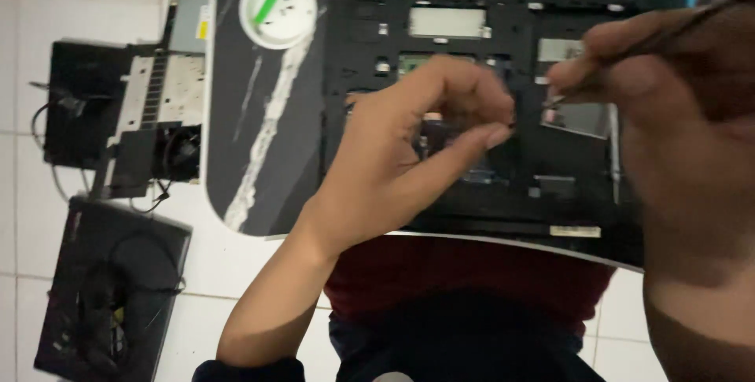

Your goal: Repairing a laptop by installing and securing the cooling fan using a screwdriver.

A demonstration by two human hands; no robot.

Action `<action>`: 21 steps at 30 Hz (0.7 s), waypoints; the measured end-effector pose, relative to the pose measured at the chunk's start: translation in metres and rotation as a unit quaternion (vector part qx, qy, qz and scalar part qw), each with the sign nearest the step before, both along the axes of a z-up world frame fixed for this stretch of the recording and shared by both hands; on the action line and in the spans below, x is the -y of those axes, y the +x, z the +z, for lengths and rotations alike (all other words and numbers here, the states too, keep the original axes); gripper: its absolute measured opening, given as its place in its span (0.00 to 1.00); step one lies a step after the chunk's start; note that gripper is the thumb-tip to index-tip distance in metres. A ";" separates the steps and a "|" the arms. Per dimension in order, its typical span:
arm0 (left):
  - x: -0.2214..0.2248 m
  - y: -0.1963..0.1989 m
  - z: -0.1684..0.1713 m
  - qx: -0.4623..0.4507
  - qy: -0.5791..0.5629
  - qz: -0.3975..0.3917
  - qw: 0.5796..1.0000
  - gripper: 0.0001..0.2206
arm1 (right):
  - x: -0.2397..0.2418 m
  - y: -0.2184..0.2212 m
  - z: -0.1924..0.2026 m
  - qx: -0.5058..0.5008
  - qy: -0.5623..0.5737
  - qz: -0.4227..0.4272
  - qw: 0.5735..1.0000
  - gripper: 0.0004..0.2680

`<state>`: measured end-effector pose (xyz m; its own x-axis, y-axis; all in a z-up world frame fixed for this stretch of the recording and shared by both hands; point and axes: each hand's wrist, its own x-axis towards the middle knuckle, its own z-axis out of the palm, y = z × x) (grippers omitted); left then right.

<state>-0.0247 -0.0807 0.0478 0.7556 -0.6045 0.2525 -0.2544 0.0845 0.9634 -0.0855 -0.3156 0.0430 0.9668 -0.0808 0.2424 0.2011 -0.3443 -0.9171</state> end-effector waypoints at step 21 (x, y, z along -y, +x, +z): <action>0.094 -0.041 -0.041 0.093 0.063 -0.034 0.993 0.17 | 0.110 -0.104 -0.043 0.052 -0.068 0.061 0.994 0.26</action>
<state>-0.0660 -0.1743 0.0066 0.6595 -0.6884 0.3019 -0.4260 -0.0114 0.9046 -0.1893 -0.4253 -0.0003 0.9363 0.0762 0.3428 0.3409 -0.4315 -0.8352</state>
